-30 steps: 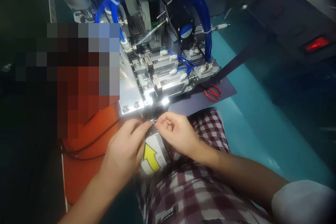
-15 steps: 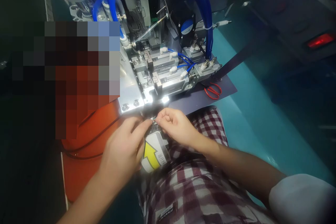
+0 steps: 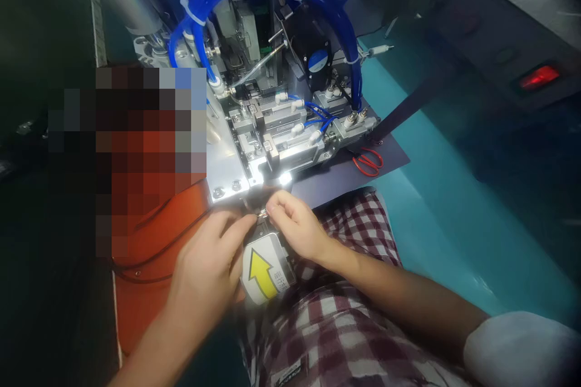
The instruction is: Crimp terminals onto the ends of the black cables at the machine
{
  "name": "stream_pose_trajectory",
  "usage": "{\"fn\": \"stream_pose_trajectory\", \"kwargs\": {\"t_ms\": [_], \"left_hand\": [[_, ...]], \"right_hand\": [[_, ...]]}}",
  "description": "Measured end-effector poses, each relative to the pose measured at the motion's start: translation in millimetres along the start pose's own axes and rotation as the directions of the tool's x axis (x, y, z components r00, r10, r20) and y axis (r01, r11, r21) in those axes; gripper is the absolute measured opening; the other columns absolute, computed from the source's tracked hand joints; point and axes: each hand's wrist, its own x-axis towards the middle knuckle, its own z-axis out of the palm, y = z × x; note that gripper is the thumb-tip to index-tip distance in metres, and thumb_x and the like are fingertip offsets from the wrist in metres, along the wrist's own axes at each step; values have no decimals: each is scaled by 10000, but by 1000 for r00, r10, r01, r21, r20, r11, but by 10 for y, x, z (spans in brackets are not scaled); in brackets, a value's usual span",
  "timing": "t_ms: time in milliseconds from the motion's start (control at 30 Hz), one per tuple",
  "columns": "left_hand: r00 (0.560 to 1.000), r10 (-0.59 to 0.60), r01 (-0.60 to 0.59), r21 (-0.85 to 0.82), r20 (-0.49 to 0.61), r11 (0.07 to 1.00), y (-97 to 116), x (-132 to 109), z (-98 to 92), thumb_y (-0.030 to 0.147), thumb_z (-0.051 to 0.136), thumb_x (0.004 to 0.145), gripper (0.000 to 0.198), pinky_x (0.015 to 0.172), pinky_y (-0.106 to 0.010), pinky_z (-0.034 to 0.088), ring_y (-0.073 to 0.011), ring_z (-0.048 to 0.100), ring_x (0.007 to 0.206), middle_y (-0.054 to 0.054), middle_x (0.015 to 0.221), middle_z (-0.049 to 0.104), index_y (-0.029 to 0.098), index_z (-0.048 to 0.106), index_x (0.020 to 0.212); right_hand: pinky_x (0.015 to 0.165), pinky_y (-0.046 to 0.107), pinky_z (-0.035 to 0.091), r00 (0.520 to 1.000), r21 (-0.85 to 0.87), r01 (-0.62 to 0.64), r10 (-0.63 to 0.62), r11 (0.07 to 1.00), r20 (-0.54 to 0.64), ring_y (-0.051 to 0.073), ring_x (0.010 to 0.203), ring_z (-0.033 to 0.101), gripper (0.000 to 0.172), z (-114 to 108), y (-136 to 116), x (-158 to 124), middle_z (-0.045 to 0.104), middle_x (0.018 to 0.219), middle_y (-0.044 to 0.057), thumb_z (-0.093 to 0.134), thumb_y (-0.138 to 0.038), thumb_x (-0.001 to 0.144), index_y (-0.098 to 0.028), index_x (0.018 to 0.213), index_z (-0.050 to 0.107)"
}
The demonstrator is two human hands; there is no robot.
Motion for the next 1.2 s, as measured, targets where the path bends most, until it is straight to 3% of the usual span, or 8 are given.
{"fn": "stream_pose_trajectory", "kwargs": {"t_ms": [67,400,500,600,700,800,1033,1200], "left_hand": [[1000,18,-18,28,-7,999,-15,-12,17,89,483,951,247,616,-264,483,-178,638,792,-68,947,624,142,657,1119],[997,52,-54,-29,-58,998,-40,23,65,56,496,943,244,672,-278,503,-191,637,839,-78,948,621,138,642,1121],[997,49,-51,-32,-52,998,-39,22,67,66,490,947,243,653,-276,499,-197,645,850,-84,948,625,134,651,1115],[998,40,-39,21,-41,999,-18,23,52,76,473,954,247,646,-288,499,-201,639,826,-83,935,640,135,669,1092],[999,43,-39,119,-32,992,9,29,29,105,464,960,247,634,-307,497,-218,628,809,-82,912,656,141,688,1058],[998,50,-45,135,-36,990,27,34,17,114,445,966,262,605,-303,494,-221,642,812,-92,919,662,127,693,1050],[999,23,-21,46,-46,999,10,17,47,78,456,956,259,648,-289,523,-202,646,828,-86,932,641,120,679,1080],[999,33,-36,-88,-33,995,-48,16,39,63,475,953,251,696,-261,534,-173,633,842,-74,943,607,133,664,1104]], "right_hand": [[574,269,331,1000,23,25,-24,999,-16,120,582,419,241,14,28,2,439,621,-60,470,-344,975,-221,768,462],[583,282,297,981,-222,175,-188,959,-39,111,541,377,175,-50,-75,3,412,597,-65,469,-248,946,-220,773,456],[559,277,295,991,-145,112,-122,983,-62,108,528,382,190,-6,-46,7,413,590,-65,481,-280,935,-220,756,458],[535,262,315,997,73,-19,24,997,-78,107,538,408,235,41,-12,19,431,593,-61,508,-351,910,-223,722,450],[525,256,316,991,211,-126,132,969,-16,101,537,396,282,34,8,31,428,585,-67,534,-416,895,-221,708,453],[531,262,316,987,199,-159,154,967,41,99,525,381,344,4,18,26,439,574,-66,483,-467,941,-214,709,472],[552,269,365,993,188,-95,106,977,-46,116,562,448,230,53,-14,-19,491,633,-56,538,-392,919,-223,777,473],[563,279,373,998,-5,-61,61,998,-35,127,567,474,209,-1,-72,-13,519,627,-51,513,-340,947,-229,774,476]]}}
